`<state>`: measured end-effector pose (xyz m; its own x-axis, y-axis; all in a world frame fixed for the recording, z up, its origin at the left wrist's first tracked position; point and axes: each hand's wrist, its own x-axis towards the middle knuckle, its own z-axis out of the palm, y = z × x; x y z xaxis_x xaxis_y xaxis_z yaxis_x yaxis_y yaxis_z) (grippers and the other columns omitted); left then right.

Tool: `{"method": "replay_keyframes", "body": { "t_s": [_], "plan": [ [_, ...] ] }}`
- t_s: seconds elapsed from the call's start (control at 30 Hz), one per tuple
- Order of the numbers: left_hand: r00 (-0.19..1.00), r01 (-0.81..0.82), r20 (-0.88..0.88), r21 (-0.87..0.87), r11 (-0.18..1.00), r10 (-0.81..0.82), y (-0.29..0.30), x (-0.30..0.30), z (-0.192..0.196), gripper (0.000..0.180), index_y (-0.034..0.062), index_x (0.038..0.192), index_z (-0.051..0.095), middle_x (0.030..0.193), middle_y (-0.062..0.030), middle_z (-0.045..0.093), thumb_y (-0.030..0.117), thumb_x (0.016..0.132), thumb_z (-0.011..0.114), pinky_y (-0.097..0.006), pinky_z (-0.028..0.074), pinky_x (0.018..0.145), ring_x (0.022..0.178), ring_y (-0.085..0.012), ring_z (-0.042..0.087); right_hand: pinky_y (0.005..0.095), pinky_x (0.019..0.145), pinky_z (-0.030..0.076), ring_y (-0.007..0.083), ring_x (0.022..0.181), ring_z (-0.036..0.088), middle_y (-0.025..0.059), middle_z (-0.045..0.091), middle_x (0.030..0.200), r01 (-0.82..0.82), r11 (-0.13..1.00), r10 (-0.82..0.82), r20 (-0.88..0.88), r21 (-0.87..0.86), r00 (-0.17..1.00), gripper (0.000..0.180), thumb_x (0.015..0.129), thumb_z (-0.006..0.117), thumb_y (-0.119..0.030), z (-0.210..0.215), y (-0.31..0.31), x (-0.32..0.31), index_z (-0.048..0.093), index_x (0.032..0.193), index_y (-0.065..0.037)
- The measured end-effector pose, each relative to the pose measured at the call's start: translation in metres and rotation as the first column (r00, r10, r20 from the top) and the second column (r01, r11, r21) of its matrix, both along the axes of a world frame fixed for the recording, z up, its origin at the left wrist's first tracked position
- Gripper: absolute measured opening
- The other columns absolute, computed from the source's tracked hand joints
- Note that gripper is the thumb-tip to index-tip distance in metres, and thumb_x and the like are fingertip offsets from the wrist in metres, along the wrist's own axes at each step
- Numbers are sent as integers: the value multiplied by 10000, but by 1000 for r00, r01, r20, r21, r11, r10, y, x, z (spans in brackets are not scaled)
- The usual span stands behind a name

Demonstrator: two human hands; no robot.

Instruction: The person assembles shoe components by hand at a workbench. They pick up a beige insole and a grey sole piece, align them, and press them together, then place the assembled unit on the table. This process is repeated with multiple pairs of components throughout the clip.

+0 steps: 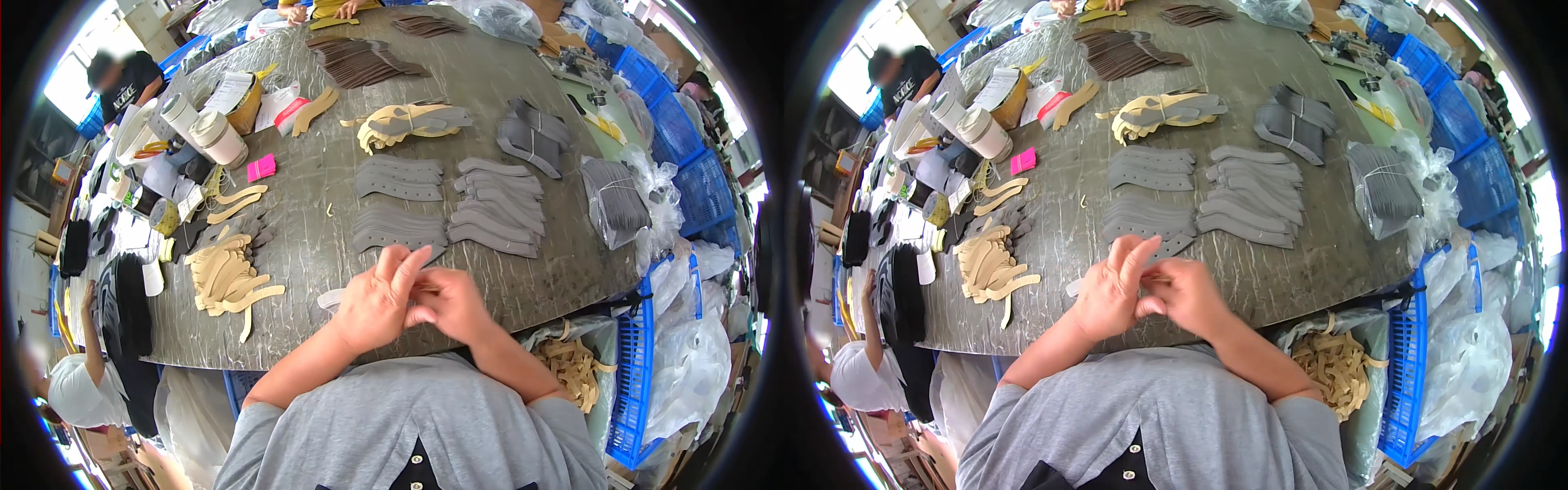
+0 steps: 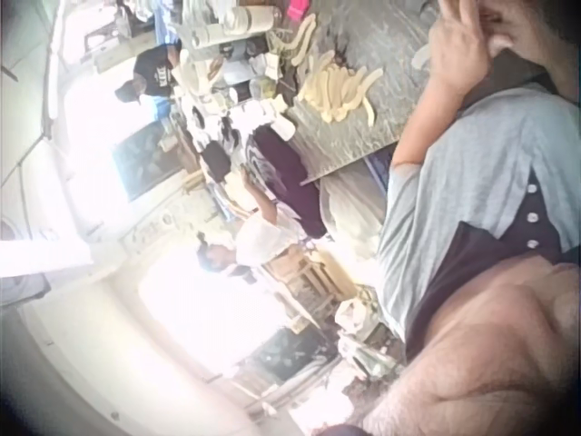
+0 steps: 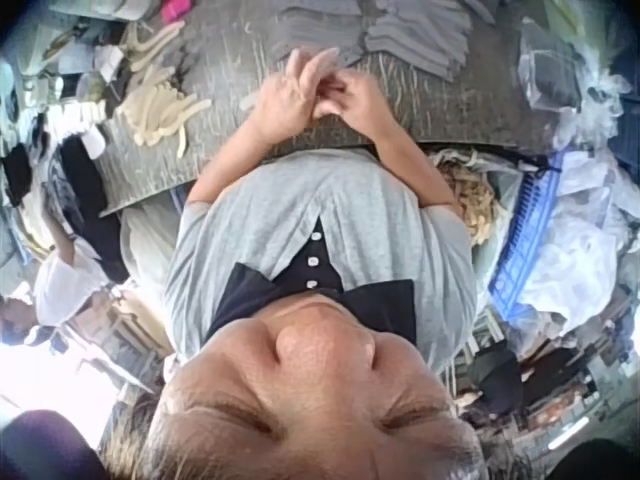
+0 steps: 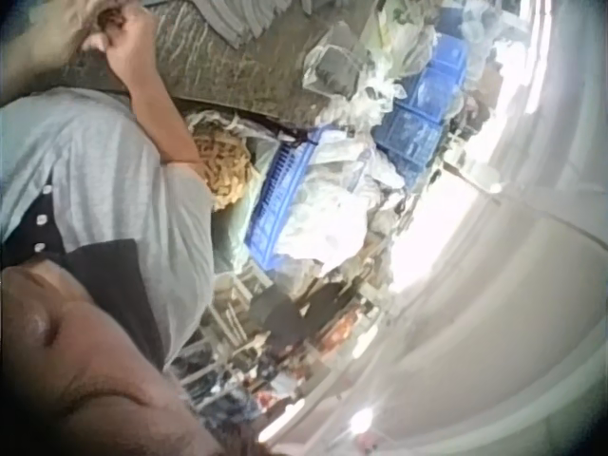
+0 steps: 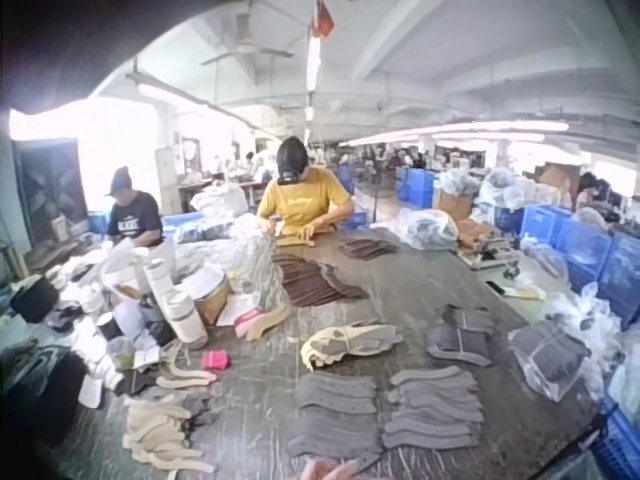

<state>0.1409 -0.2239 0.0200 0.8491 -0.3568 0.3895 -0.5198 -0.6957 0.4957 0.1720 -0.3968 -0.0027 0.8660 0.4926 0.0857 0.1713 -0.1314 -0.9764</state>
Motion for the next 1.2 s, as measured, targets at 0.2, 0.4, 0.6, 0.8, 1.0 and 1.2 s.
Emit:
{"method": "replay_keyframes", "body": {
  "t_s": [0.2,0.4,0.6,0.8,1.0,1.2],
  "plan": [
    [999,31,25,-21,999,-31,5,-5,-4,928,37,1414,373,1131,-168,503,685,767,525,-380,558,601,795,-306,646,292,688,511,116,793,645,79,718,884,-165,965,227,-330,204,916,154,865,650,-57,1,16,2,695,1002,-5],
    [997,80,-3,-35,996,-80,7,-8,-7,901,38,1398,380,1136,-165,505,677,782,529,-385,564,600,796,-306,653,261,648,492,95,766,628,50,718,905,-157,940,264,-352,303,898,159,854,672,-52,-6,16,1,706,1007,-20],
    [990,135,-20,-226,965,-143,10,-5,-5,716,29,1377,401,1175,-170,519,534,894,556,-347,549,640,776,-294,645,222,559,428,57,672,557,24,658,830,-100,936,278,-532,338,800,124,858,660,-52,-11,16,-1,687,975,-20],
    [913,-207,-409,-462,862,0,29,-3,4,282,4,1201,582,1116,-93,615,63,926,576,-262,494,604,695,-166,612,200,546,369,40,603,428,-25,506,745,57,813,368,-587,579,721,164,933,484,-77,-9,11,4,592,1055,-60],
    [994,105,-2,-126,986,-106,28,2,25,323,47,1062,636,919,-101,635,19,754,729,-355,548,653,790,-291,657,198,523,369,35,609,433,-6,558,838,36,895,259,-584,444,769,276,910,420,-49,-6,10,0,594,1122,-28],
    [893,-295,-440,-423,857,90,39,6,-17,109,14,923,651,828,-62,638,5,822,691,-279,484,597,671,-157,599,206,527,390,99,636,481,127,643,906,574,633,-124,-664,519,737,166,897,426,-112,1,-33,46,573,919,-39]
  ]
}}
